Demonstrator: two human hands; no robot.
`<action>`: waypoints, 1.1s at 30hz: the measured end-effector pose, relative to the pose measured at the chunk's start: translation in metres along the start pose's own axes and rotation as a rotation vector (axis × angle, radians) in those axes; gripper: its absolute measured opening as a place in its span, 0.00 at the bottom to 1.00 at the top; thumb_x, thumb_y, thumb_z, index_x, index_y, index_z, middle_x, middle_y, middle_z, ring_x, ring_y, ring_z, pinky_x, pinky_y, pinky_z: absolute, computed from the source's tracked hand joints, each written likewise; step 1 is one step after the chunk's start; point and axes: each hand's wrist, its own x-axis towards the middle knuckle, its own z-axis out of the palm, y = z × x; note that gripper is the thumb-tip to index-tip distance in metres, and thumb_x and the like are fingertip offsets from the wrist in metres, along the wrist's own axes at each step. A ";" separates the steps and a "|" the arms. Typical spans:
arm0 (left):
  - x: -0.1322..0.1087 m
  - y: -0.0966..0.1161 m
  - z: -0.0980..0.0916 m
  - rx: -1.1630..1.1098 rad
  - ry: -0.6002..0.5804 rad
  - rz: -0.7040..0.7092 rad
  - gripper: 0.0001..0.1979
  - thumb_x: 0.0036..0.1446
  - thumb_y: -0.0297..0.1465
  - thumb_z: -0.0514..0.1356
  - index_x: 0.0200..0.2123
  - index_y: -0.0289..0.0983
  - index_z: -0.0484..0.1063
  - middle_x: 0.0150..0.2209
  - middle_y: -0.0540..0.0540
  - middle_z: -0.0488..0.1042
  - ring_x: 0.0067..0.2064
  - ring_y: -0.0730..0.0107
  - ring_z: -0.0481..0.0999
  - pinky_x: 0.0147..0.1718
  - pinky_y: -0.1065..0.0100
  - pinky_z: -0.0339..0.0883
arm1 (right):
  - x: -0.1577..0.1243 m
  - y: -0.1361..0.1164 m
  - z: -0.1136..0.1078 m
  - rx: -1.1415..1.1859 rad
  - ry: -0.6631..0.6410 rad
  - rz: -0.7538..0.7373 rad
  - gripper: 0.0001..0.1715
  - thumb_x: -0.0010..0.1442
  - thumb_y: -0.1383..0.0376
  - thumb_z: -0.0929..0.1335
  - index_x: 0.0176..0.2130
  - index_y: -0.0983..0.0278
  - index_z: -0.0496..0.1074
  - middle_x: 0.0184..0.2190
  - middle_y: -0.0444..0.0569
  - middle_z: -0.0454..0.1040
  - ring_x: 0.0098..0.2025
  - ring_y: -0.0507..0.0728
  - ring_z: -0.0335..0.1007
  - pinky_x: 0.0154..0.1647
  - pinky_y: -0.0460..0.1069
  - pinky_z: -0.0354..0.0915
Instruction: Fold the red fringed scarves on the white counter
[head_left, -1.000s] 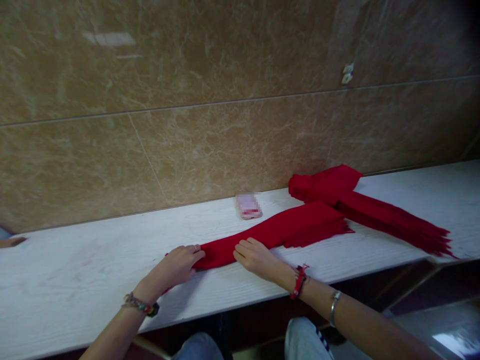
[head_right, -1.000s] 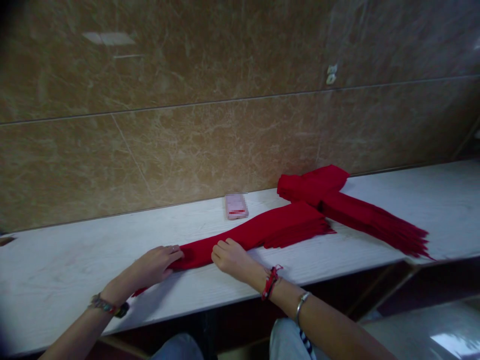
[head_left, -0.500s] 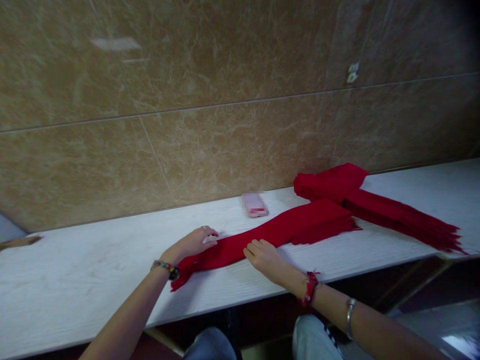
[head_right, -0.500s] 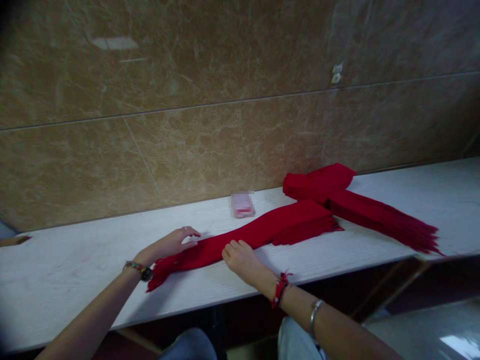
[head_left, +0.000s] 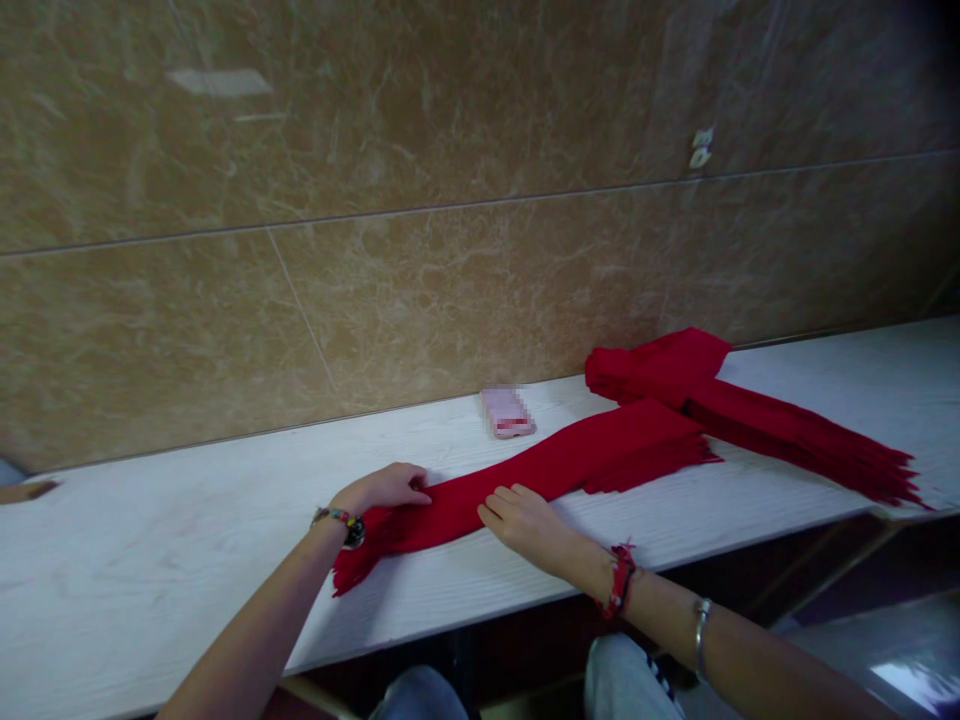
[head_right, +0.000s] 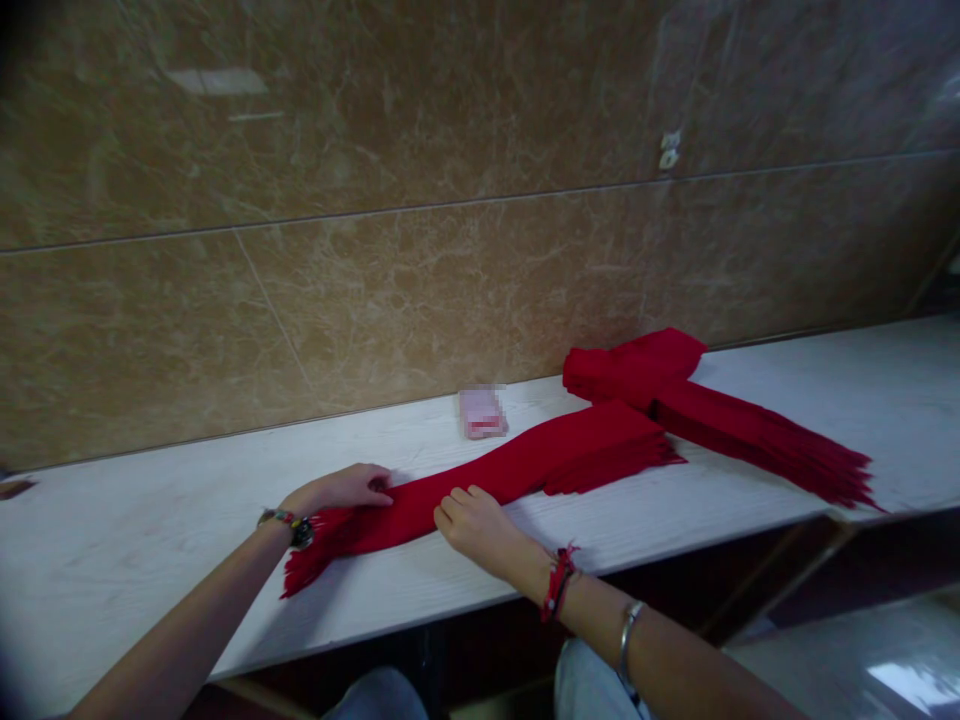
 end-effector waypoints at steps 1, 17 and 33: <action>0.000 0.001 0.000 0.004 0.005 -0.006 0.12 0.44 0.39 0.56 0.26 0.35 0.69 0.25 0.50 0.68 0.27 0.72 0.63 0.26 0.72 0.54 | -0.001 0.002 0.000 -0.004 -0.010 0.012 0.10 0.57 0.74 0.62 0.40 0.69 0.67 0.34 0.49 0.70 0.36 0.56 0.62 0.34 0.51 0.57; -0.012 -0.008 -0.001 -0.049 0.015 -0.001 0.14 0.46 0.40 0.55 0.30 0.35 0.70 0.28 0.49 0.71 0.29 0.71 0.66 0.28 0.72 0.56 | -0.010 0.003 -0.008 -0.027 -0.024 0.010 0.11 0.56 0.75 0.62 0.41 0.69 0.66 0.35 0.50 0.70 0.38 0.57 0.63 0.36 0.51 0.57; 0.093 0.083 0.007 -0.146 0.008 0.159 0.14 0.46 0.38 0.56 0.33 0.35 0.71 0.28 0.49 0.72 0.29 0.71 0.66 0.28 0.72 0.57 | -0.038 0.029 -0.005 -0.133 -0.049 0.067 0.10 0.56 0.76 0.61 0.39 0.70 0.66 0.34 0.52 0.70 0.36 0.57 0.63 0.35 0.51 0.57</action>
